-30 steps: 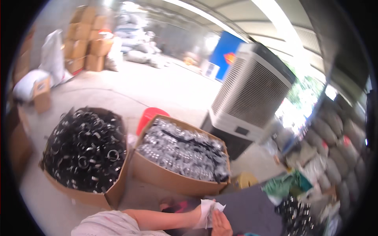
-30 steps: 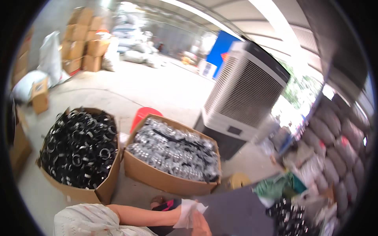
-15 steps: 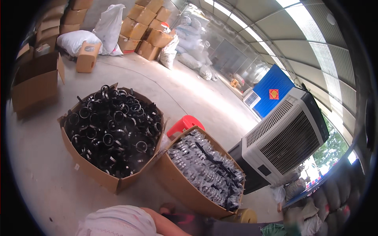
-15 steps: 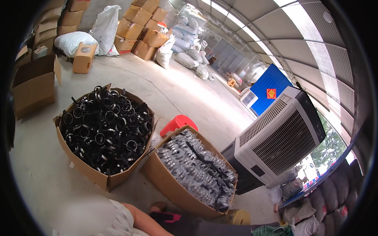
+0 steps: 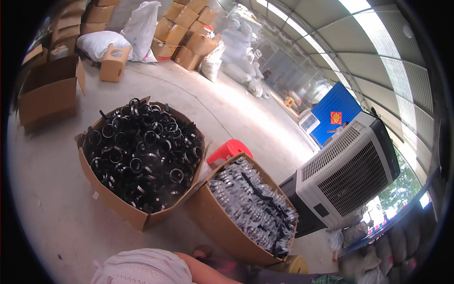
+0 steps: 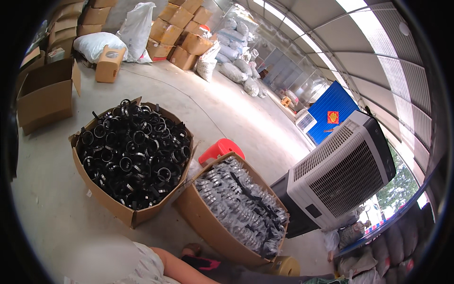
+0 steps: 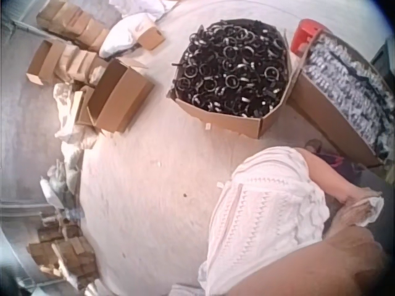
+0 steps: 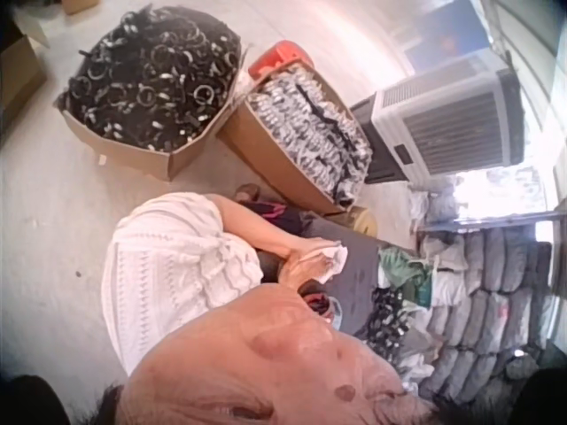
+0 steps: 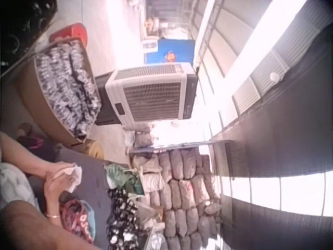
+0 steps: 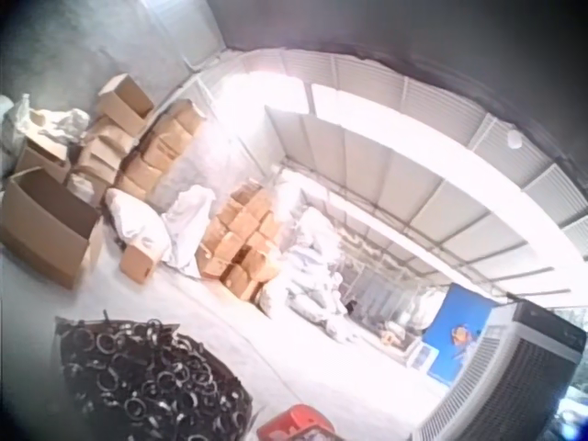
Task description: Inspecting and organizing black plastic rings in a cardboard box.
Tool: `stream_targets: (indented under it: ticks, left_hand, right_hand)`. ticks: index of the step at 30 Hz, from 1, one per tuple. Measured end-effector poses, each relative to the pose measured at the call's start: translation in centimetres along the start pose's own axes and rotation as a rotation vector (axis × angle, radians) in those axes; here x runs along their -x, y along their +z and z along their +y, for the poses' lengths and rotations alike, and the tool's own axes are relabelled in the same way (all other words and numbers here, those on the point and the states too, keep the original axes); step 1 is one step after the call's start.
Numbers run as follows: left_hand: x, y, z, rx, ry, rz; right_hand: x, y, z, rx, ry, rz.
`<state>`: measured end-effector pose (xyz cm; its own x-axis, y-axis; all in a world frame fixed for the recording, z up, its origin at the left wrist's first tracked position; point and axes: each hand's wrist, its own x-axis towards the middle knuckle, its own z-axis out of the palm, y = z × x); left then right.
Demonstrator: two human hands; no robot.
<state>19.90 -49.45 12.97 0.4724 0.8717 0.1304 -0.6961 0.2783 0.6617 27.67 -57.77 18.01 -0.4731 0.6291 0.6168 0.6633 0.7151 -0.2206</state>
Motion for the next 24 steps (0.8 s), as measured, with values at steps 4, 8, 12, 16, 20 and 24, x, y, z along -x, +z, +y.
stream_targets:
  ticks: [4, 8, 12, 16, 20, 24]
  left_hand:
    - [2.3, 3.1, 2.5, -0.108, -0.004, 0.276]
    - [2.3, 3.7, 2.5, -0.131, 0.0, 0.44]
    - [2.9, 5.0, 3.3, -0.065, -0.012, 0.452]
    - [1.9, 3.2, 2.5, 0.0, 0.017, 0.454]
    - [4.4, 3.5, 4.5, 0.088, -0.147, 0.456]
    - [4.2, 2.0, 3.5, 0.097, -0.091, 0.149]
  right_hand:
    - [1.2, 2.1, 2.0, -0.14, 0.24, -0.244]
    - [0.8, 1.7, 1.3, -0.338, 0.322, -0.203]
    - [-0.3, -0.5, -0.1, -0.709, 0.417, -0.066]
    - [-0.9, -2.9, -1.1, -0.985, 0.432, 0.046]
    - [-1.2, -3.7, -0.6, -1.033, 0.415, 0.075]
    - [-1.3, -2.4, 2.3, -0.255, -0.082, 0.053]
